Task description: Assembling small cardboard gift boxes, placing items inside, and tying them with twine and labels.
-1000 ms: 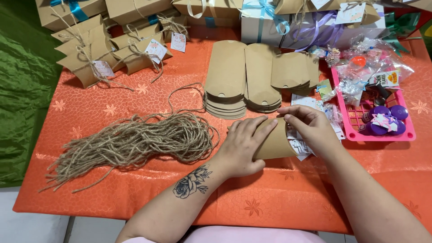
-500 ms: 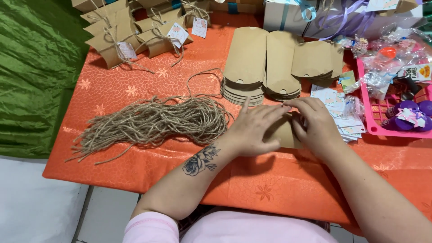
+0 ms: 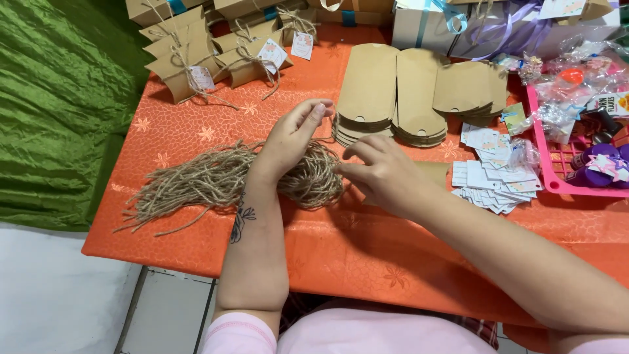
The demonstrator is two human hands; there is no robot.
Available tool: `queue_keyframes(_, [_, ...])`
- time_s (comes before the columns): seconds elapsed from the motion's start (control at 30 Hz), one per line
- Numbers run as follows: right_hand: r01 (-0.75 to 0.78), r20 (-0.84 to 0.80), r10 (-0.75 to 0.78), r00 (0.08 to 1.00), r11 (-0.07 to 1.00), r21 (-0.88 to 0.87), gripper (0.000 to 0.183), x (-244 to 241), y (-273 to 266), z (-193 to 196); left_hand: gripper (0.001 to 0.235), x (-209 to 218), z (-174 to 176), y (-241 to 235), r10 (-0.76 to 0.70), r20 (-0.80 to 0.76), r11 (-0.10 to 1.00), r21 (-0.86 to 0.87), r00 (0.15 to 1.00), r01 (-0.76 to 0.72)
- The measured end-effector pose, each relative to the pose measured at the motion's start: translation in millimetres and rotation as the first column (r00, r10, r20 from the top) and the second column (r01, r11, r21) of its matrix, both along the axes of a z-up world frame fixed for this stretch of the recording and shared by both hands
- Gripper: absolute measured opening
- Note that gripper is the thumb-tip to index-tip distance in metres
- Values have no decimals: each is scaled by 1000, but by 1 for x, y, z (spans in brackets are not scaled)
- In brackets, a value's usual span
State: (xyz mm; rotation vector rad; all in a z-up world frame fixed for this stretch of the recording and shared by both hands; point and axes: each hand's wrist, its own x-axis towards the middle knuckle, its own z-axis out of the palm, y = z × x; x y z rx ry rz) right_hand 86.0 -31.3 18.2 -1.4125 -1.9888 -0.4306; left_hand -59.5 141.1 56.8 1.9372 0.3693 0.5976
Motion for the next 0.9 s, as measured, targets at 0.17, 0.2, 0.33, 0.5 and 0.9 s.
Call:
queue_keyframes(0.17, [-17,179,17,984,1000,-5,9,-7,49,-26,53,-3,8,0,14,-110,1000,15,994,-12])
queue_keyframes(0.2, [-10,224,9,975,1000,7,4,-6,57,-31,55,-3,8,2,20,-116,1000,15,993,-18])
queue_keyframes(0.33, [-28,-65,25,998,999,-45,9,-9,64,6,62,-18,29,-3,68,-102,998,-8,992,-69])
queue_keyframes(0.5, [-119,-579,-143,803,913,-391,16,-8,69,36,62,-21,41,-13,127,173,991,24,977,-133])
queue_keyframes(0.9, [-212,-783,-224,580,887,-410,36,1,66,45,76,-24,31,-5,12,-370,999,-38,929,-28])
